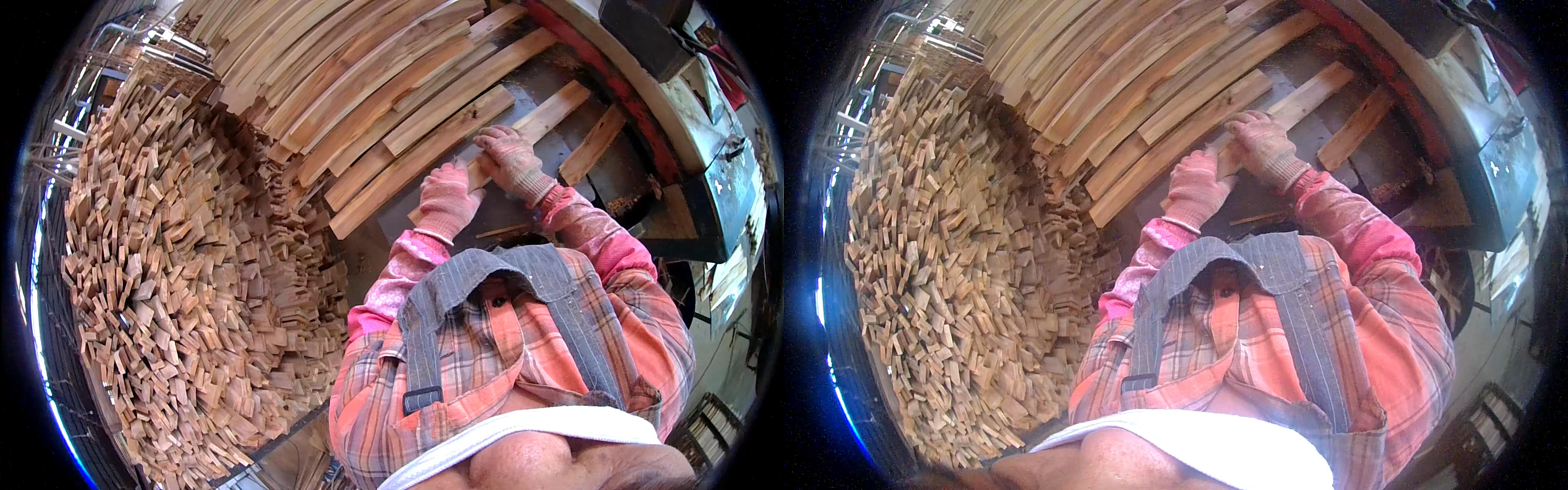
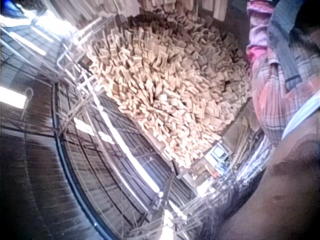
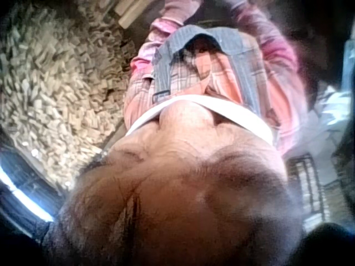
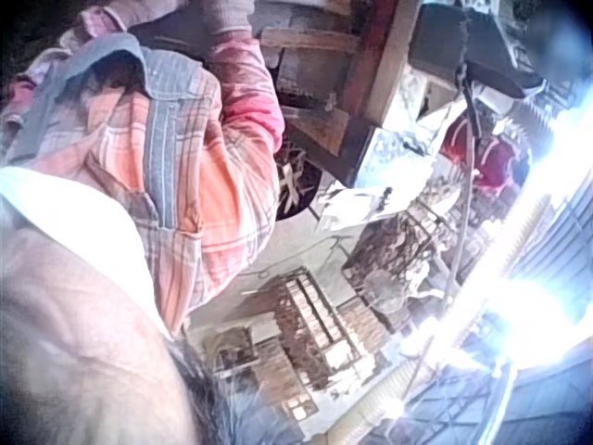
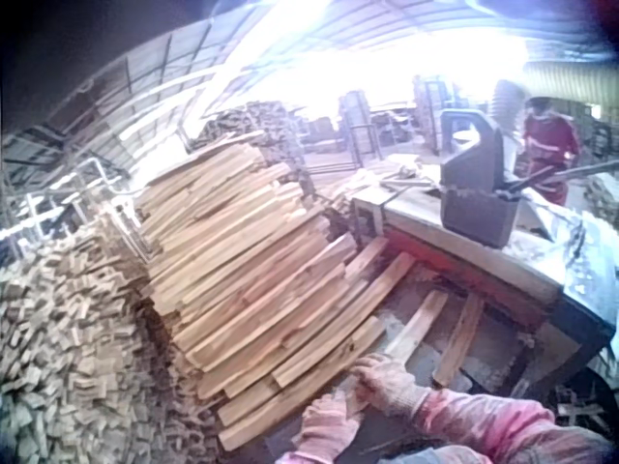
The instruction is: The person stands at a workbench and repeatedly feeds wooden planks into a machine, likely a planer or saw, to process them. They handle the planks with gloved hands, moving them from a stack on the left to the machine and then stacking the processed pieces on the right.
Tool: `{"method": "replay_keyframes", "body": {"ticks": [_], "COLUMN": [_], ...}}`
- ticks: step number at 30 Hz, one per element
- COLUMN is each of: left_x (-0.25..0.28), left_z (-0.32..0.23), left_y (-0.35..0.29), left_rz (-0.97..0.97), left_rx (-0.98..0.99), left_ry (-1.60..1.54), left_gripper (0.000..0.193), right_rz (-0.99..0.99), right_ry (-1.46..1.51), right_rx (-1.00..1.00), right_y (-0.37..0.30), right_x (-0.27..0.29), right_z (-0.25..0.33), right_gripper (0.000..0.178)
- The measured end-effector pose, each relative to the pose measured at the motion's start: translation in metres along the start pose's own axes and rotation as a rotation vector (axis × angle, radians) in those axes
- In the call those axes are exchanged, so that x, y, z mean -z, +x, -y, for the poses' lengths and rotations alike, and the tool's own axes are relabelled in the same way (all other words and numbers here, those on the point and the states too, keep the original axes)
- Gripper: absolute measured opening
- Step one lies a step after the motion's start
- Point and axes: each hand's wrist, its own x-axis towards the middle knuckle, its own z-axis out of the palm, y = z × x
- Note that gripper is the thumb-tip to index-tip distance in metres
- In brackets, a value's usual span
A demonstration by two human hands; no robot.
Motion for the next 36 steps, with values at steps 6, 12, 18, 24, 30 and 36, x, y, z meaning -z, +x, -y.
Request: {"method": "replay_keyframes", "body": {"ticks": [6, 12, 18, 24, 30, 36], "left_x": [0.003, 0.028, 0.042, 0.022, 0.007, -0.015], "left_z": [0.018, 0.087, 0.081, 0.095, 0.105, 0.1], "left_y": [0.013, 0.068, 0.072, 0.076, 0.048, -0.029], "left_rz": [-0.239, -0.157, 0.007, -0.207, -0.334, -0.161], "left_rx": [-0.236, 0.087, 0.047, 0.087, 0.171, 0.208], "left_ry": [-0.003, 0.204, 0.252, -0.211, -1.058, -1.235], "left_gripper": [0.062, 0.068, 0.063, 0.051, 0.021, 0.02], "right_rz": [0.1, 0.079, -0.022, -0.009, -0.048, -0.191], "right_ry": [-0.133, -0.212, -0.184, -0.303, -0.213, -0.103], "right_rx": [-0.053, -0.162, -0.216, -0.352, -0.268, -0.038], "right_y": [-0.015, -0.036, -0.055, -0.05, -0.03, -0.009], "right_x": [0.01, 0.042, 0.048, 0.056, 0.069, 0.058], "right_z": [-0.037, -0.121, -0.168, -0.178, -0.121, -0.033], "right_gripper": [0.018, 0.027, 0.027, 0.019, 0.024, 0.032]}}
